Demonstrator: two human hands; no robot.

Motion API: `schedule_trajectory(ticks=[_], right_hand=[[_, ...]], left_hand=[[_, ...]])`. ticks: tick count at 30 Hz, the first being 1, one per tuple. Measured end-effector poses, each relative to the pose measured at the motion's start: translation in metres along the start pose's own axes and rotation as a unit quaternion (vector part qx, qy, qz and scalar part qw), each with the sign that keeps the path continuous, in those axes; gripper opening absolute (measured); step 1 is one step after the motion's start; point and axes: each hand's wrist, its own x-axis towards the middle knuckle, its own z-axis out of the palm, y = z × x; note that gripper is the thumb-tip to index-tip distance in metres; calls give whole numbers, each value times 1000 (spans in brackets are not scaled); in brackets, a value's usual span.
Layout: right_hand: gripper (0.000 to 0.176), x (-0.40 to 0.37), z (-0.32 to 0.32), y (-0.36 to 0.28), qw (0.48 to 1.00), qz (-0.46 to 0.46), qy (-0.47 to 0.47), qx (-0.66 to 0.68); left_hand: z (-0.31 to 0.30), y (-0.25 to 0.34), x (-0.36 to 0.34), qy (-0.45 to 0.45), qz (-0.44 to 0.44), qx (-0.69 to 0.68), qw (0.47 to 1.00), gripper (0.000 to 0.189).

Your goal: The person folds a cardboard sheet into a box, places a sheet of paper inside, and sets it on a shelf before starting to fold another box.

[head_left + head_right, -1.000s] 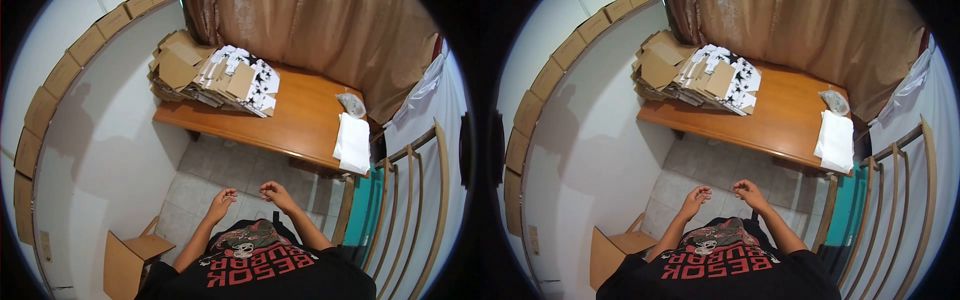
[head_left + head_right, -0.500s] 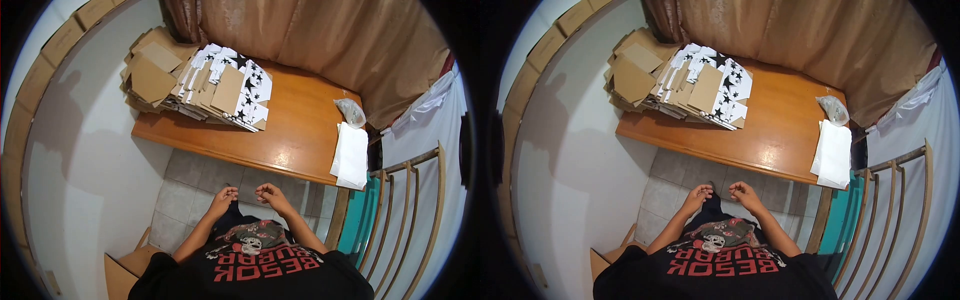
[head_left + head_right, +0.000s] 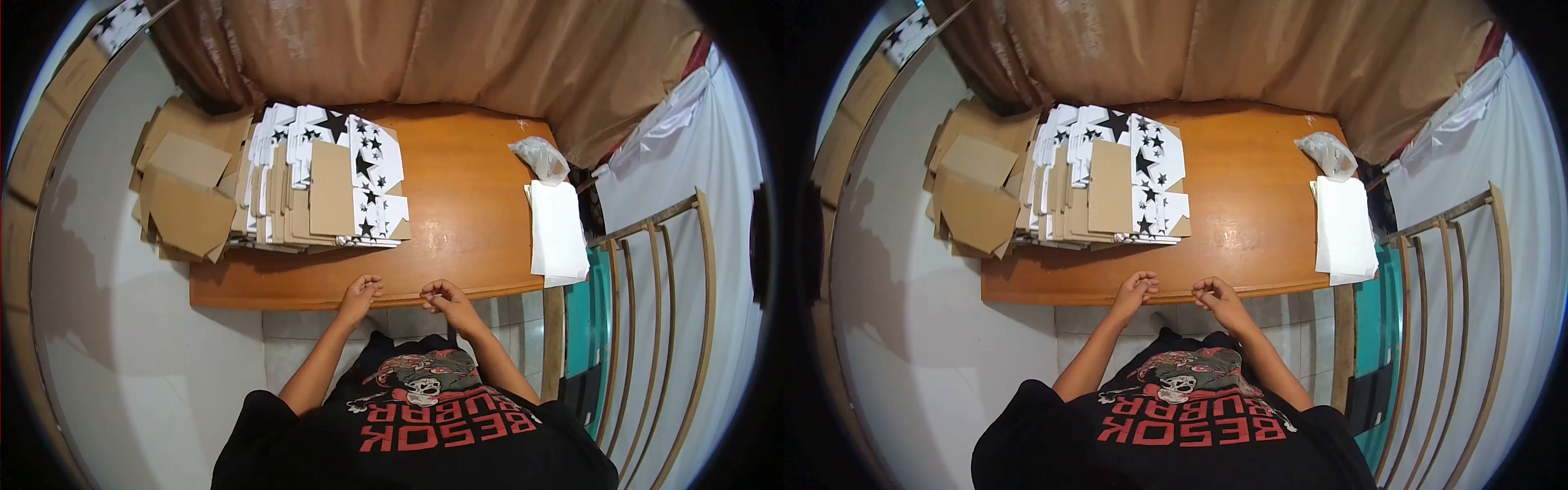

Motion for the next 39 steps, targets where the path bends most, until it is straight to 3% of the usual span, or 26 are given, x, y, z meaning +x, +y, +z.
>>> schedule_trajectory(ticks=[8,13,17,21,28,31,33,37,38,39], right_hand=[[19,35,-42,20,999,42,-3,27],[20,75,-71,-4,998,60,-35,3],[19,117,-94,-23,993,44,-100,-51],[16,159,-107,-37,986,49,-156,-46],[17,219,-83,-47,983,63,-142,-100],[19,240,-46,-24,980,22,-160,-120],[23,244,-15,-23,975,45,-172,-135],[39,256,35,2,968,70,-195,-145],[52,260,44,7,966,71,-194,-155],[52,263,51,11,967,71,-190,-155]], left_hand=[[0,7,44,14,-54,10,998,28],[0,21,72,214,16,-115,970,31],[3,35,78,319,26,-98,942,41],[7,47,75,366,28,-123,922,41],[-19,37,77,417,47,-116,900,52],[-35,36,75,450,115,-77,882,55],[-46,37,77,415,191,51,888,63],[-47,59,68,419,149,199,873,61],[-52,60,68,419,134,235,867,54],[-56,62,68,419,119,271,859,47]])
